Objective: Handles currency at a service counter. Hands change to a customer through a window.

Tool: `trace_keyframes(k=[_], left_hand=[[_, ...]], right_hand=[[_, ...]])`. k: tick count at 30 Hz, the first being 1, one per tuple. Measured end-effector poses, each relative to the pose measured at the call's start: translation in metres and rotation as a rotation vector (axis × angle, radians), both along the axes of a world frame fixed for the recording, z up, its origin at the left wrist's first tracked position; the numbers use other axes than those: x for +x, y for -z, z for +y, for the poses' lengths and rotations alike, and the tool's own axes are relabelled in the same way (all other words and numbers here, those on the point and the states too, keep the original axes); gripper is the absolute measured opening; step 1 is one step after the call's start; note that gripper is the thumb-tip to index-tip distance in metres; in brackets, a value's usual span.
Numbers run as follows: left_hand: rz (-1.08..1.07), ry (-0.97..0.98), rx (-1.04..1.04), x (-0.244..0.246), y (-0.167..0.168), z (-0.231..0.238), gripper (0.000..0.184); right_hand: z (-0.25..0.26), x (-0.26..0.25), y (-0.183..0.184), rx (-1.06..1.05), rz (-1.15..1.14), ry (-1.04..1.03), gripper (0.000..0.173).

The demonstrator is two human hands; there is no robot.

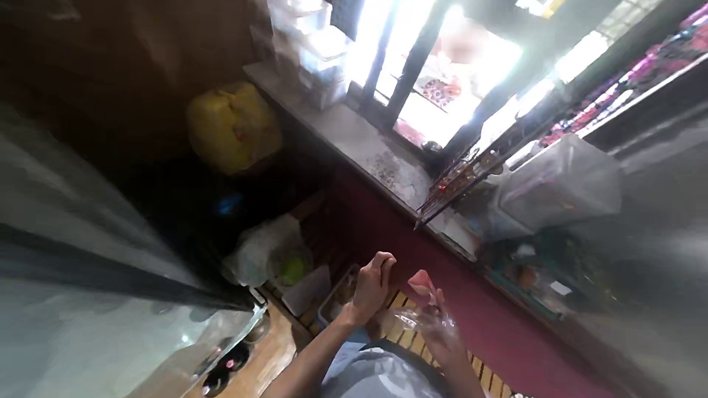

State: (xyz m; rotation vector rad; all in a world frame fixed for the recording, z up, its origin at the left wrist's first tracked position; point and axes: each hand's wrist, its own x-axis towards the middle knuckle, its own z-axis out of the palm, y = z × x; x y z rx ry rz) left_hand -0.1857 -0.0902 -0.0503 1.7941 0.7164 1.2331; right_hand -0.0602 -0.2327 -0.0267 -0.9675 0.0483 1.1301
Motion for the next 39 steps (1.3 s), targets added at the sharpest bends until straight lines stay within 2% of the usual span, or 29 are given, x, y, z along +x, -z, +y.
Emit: trace_keyframes(k=[7, 11, 13, 16, 20, 30, 36, 39], left_hand=[[0.089, 0.018, -0.016, -0.005, -0.007, -0.006, 0.023], [0.137, 0.017, -0.011, -0.009, -0.003, -0.007, 0.023], [0.137, 0.042, -0.026, -0.01, -0.004, -0.008, 0.024], [0.123, 0.094, -0.055, -0.01, -0.009, -0.009, 0.023], [0.094, 0.147, -0.075, -0.009, -0.013, -0.01, 0.021], [0.142, 0.134, -0.233, -0.019, 0.0, -0.011, 0.025], [0.063, 0.142, -0.236, -0.02, -0.005, -0.012, 0.024], [-0.027, 0.258, -0.234, -0.017, -0.013, -0.016, 0.028]], right_hand=[[-0.001, -0.009, -0.006, 0.01, 0.016, -0.047, 0.049], [-0.001, -0.009, 0.0, 0.015, 0.031, -0.009, 0.045], [-0.001, -0.009, 0.003, -0.024, -0.061, 0.004, 0.036], [0.004, -0.016, -0.011, -0.215, -0.329, 0.028, 0.02], [0.007, -0.018, -0.019, -0.302, -0.551, -0.024, 0.019], [0.012, -0.031, -0.017, -0.285, -0.424, -0.089, 0.023], [0.017, -0.032, -0.023, -0.267, -0.515, -0.107, 0.024], [0.017, -0.032, -0.023, -0.24, -0.607, -0.118, 0.022]])
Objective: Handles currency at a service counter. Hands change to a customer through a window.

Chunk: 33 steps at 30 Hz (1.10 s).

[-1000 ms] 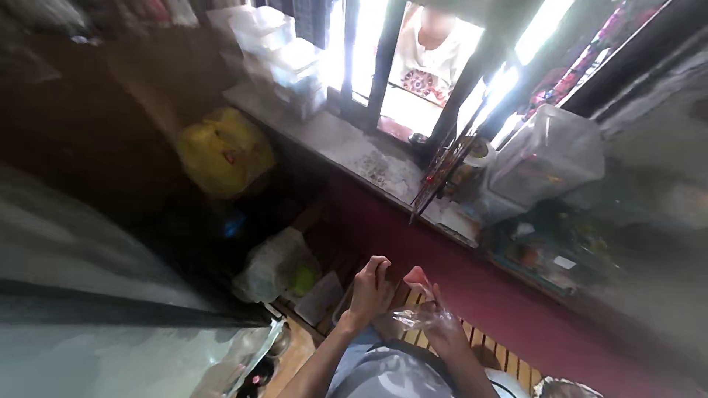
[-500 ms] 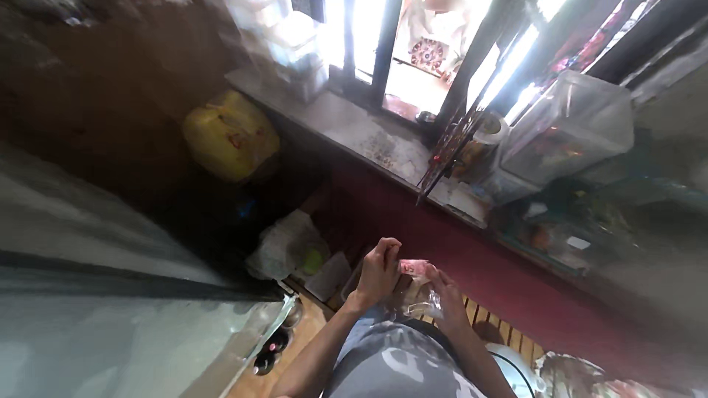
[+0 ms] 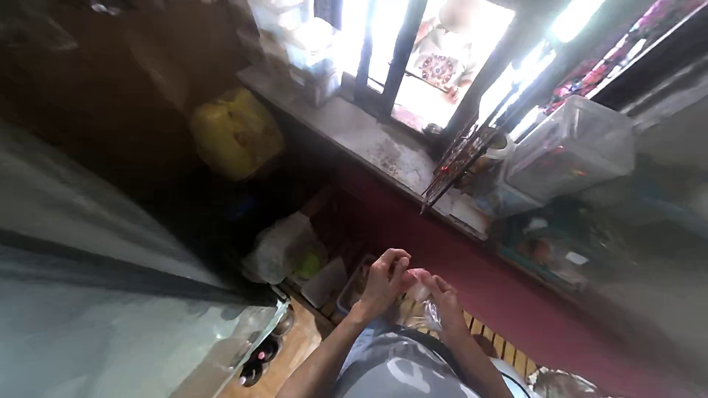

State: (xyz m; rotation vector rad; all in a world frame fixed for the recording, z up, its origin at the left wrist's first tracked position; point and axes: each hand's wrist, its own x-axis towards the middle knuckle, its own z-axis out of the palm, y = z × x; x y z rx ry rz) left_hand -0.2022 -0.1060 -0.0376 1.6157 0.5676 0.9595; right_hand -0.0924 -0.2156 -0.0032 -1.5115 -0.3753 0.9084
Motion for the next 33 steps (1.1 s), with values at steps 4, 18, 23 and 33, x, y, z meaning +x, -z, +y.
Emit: trace_keyframes(k=[4, 18, 23, 33], left_hand=[[-0.086, 0.177, -0.038, 0.003, -0.004, -0.009, 0.034], [0.061, 0.037, -0.06, 0.0, 0.011, -0.009, 0.02], [0.033, -0.129, -0.269, -0.005, 0.013, 0.008, 0.02], [0.037, -0.148, -0.309, -0.009, 0.014, 0.011, 0.018]], right_hand=[[-0.006, 0.004, -0.003, 0.019, -0.038, -0.019, 0.024], [-0.004, 0.002, -0.004, -0.047, -0.014, -0.052, 0.027], [-0.017, 0.006, 0.005, -0.07, 0.017, -0.008, 0.028], [-0.024, 0.011, 0.004, -0.114, 0.074, 0.014, 0.026]])
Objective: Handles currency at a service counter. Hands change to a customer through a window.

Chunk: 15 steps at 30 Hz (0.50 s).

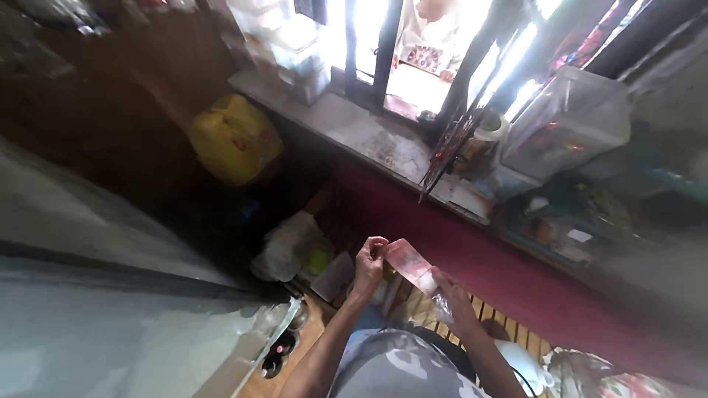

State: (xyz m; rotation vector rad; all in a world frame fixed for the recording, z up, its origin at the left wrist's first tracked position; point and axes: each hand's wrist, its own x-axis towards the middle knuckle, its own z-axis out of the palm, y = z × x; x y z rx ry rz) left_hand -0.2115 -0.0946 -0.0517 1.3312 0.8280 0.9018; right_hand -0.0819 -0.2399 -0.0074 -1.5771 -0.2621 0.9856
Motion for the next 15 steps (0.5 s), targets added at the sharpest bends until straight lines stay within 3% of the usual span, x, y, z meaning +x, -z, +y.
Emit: trace_keyframes(k=[7, 10, 13, 15], left_hand=[[0.107, 0.07, 0.014, -0.006, 0.002, 0.005, 0.021], [0.14, -0.009, 0.01, -0.012, 0.0, 0.007, 0.028], [-0.046, -0.212, -0.151, -0.017, -0.004, 0.011, 0.018], [-0.28, -0.264, -0.343, -0.021, -0.009, 0.014, 0.029]], right_hand=[[-0.001, 0.001, 0.004, 0.103, 0.167, 0.025, 0.029], [-0.004, 0.003, 0.007, 0.16, 0.323, 0.036, 0.033], [-0.006, 0.01, 0.017, 0.202, 0.471, 0.091, 0.041], [-0.008, 0.015, 0.028, 0.234, 0.53, 0.125, 0.047]])
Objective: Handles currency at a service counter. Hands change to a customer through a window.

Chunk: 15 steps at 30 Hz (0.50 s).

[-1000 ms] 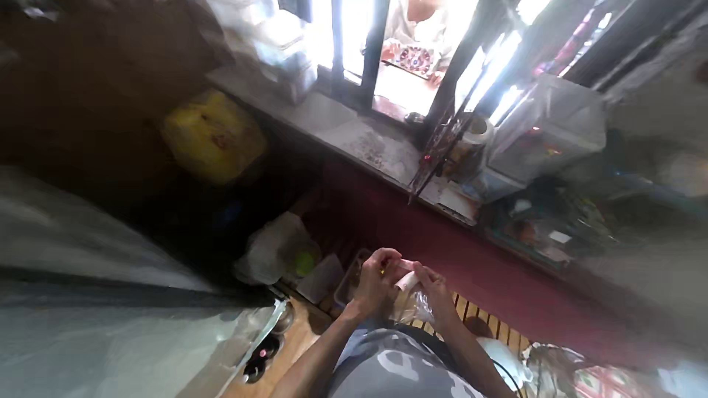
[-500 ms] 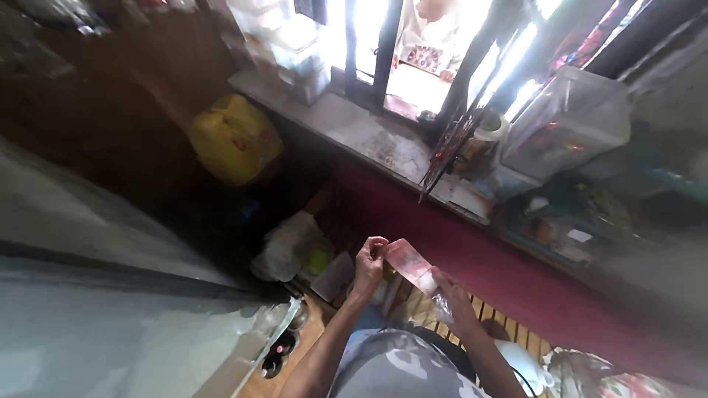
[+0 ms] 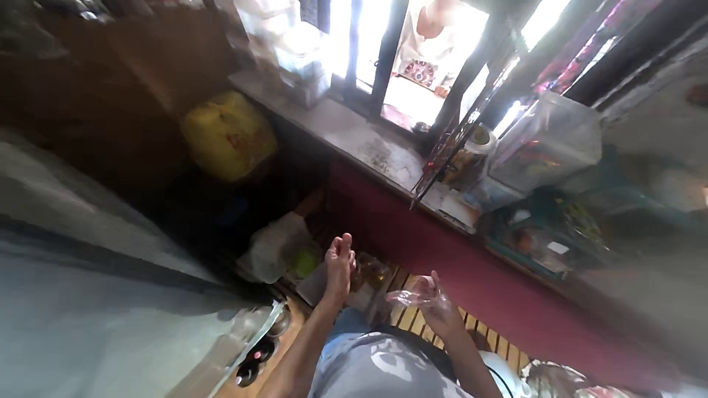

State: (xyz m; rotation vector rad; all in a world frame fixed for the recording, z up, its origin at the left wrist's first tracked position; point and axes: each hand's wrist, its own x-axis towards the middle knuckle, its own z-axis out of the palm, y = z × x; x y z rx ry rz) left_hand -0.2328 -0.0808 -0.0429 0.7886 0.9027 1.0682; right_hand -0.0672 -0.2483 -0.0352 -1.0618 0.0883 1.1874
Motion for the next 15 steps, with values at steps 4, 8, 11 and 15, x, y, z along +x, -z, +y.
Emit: trace_keyframes(k=[4, 8, 11, 15], left_hand=[[-0.101, 0.009, -0.025, -0.003, -0.007, 0.001, 0.05], [-0.077, 0.01, -0.001, 0.0, -0.008, 0.001, 0.05], [-0.075, 0.018, 0.007, 0.003, -0.004, -0.001, 0.051], [-0.043, 0.067, 0.014, 0.003, 0.0, -0.005, 0.049]], right_hand=[[-0.002, -0.002, 0.003, 0.026, -0.028, -0.03, 0.055], [0.001, -0.013, -0.006, -0.076, -0.009, 0.049, 0.041], [0.002, -0.015, -0.002, -0.081, -0.013, 0.032, 0.039], [0.003, -0.015, 0.004, -0.019, -0.023, -0.048, 0.042]])
